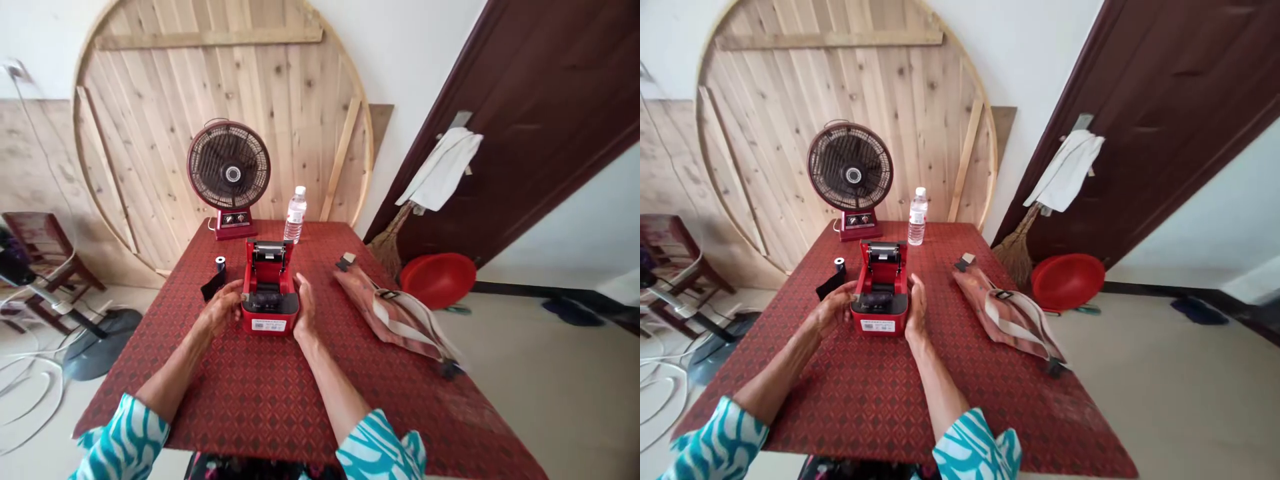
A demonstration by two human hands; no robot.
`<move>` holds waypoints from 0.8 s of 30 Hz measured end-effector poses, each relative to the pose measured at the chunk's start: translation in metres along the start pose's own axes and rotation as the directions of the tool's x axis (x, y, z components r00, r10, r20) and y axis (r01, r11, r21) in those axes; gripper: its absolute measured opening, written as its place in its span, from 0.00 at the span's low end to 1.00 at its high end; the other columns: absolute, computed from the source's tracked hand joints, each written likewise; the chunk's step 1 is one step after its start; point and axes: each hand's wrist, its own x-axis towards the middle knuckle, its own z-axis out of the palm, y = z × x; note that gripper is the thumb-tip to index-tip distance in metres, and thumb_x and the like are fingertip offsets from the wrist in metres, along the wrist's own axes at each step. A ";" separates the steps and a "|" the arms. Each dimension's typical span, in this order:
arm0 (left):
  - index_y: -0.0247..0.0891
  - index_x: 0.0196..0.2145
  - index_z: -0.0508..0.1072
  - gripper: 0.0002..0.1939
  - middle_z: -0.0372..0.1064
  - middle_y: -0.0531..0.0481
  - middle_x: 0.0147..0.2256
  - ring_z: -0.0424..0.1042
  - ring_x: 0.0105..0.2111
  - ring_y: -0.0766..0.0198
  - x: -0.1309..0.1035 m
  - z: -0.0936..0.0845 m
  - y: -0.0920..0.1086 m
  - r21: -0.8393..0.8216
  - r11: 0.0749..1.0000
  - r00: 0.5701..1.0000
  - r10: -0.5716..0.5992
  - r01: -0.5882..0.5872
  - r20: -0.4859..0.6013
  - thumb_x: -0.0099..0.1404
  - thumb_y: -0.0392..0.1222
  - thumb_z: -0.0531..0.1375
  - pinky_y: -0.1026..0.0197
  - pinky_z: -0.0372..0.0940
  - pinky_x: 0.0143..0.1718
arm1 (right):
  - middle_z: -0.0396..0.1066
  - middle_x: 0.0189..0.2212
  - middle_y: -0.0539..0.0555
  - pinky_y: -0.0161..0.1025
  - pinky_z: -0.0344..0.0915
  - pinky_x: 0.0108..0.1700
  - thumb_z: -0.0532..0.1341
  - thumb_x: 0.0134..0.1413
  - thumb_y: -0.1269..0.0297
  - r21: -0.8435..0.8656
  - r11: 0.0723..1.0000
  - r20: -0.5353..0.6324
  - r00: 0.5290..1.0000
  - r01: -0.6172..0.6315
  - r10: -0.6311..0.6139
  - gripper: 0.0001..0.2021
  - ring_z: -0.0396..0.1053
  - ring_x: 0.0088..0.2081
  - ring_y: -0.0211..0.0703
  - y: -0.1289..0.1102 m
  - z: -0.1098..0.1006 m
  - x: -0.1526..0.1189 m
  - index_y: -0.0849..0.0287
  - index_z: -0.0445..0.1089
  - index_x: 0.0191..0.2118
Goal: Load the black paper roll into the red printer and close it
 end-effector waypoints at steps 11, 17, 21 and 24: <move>0.32 0.53 0.64 0.31 0.62 0.60 0.16 0.59 0.14 0.71 -0.013 0.000 0.022 0.347 0.923 0.983 0.183 -0.170 -0.006 0.52 0.44 0.62 0.69 0.54 0.16 | 0.72 0.47 0.55 0.44 0.63 0.49 0.58 0.49 0.46 -0.076 0.997 -0.023 0.999 -0.027 0.025 0.25 0.69 0.47 0.48 0.010 -0.007 0.005 0.55 0.69 0.49; 0.39 0.40 0.76 0.12 0.75 0.48 0.35 0.73 0.33 0.63 -0.004 0.028 0.059 0.793 0.231 0.795 0.412 -0.564 0.445 0.63 0.42 0.55 0.63 0.66 0.36 | 0.73 0.47 0.54 0.44 0.61 0.51 0.57 0.51 0.50 -0.130 0.991 0.009 1.000 0.015 -0.014 0.20 0.68 0.49 0.47 0.015 -0.009 0.009 0.55 0.71 0.46; 0.38 0.45 0.75 0.17 0.74 0.45 0.46 0.72 0.47 0.58 0.023 0.064 0.065 0.809 -0.234 0.831 0.009 -0.539 0.556 0.63 0.32 0.52 0.60 0.64 0.48 | 0.73 0.47 0.53 0.44 0.61 0.51 0.57 0.50 0.53 -0.141 0.990 0.003 1.000 0.031 -0.031 0.18 0.67 0.50 0.47 0.019 -0.010 0.011 0.55 0.72 0.45; 0.39 0.48 0.74 0.19 0.74 0.42 0.47 0.71 0.48 0.54 0.041 0.080 0.063 0.801 -0.403 0.894 -0.130 -0.443 0.429 0.60 0.30 0.54 0.59 0.66 0.44 | 0.74 0.46 0.53 0.44 0.61 0.52 0.57 0.50 0.55 -0.131 0.991 0.006 0.999 0.032 -0.032 0.17 0.68 0.49 0.46 0.021 -0.011 0.012 0.56 0.72 0.44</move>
